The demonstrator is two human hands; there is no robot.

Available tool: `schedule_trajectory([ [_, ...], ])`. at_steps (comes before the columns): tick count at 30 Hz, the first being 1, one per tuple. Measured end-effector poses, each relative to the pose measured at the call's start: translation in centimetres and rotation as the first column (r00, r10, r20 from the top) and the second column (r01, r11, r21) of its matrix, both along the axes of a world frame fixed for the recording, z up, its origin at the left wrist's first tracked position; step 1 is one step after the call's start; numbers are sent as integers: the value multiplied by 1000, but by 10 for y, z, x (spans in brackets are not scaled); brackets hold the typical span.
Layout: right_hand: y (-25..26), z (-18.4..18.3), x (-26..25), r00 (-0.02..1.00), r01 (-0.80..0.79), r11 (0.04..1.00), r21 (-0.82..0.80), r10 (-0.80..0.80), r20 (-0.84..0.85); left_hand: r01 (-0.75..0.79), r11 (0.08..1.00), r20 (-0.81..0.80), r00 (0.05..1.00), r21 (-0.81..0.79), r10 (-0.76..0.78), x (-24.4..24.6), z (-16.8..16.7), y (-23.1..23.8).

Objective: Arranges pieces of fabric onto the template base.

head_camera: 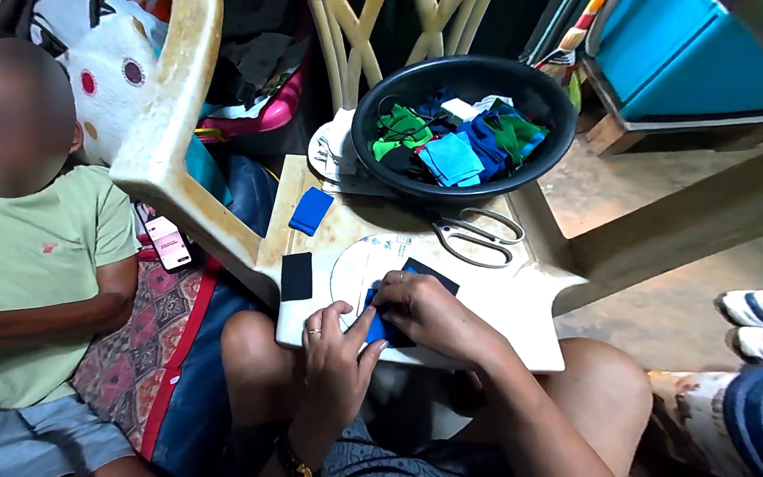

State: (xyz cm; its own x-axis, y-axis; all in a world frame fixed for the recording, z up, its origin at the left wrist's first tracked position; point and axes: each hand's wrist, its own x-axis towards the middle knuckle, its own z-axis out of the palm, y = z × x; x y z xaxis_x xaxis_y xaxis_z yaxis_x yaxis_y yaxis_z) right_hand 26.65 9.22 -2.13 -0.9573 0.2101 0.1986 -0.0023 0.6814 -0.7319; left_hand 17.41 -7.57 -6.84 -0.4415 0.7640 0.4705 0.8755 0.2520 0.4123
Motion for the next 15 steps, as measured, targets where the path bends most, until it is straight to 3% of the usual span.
schedule_trajectory([
  [5,-4,1,-4,998,44,999,23,-45,32,1,1000,66,998,31,-3,1,4,-1],
  [10,-9,4,-6,994,75,996,45,-79,81,-43,973,175,985,227,3,-31,15,-8],
  [15,-13,7,-5,990,75,996,49,-81,113,55,998,99,994,-20,-53,-80,41,-18],
])
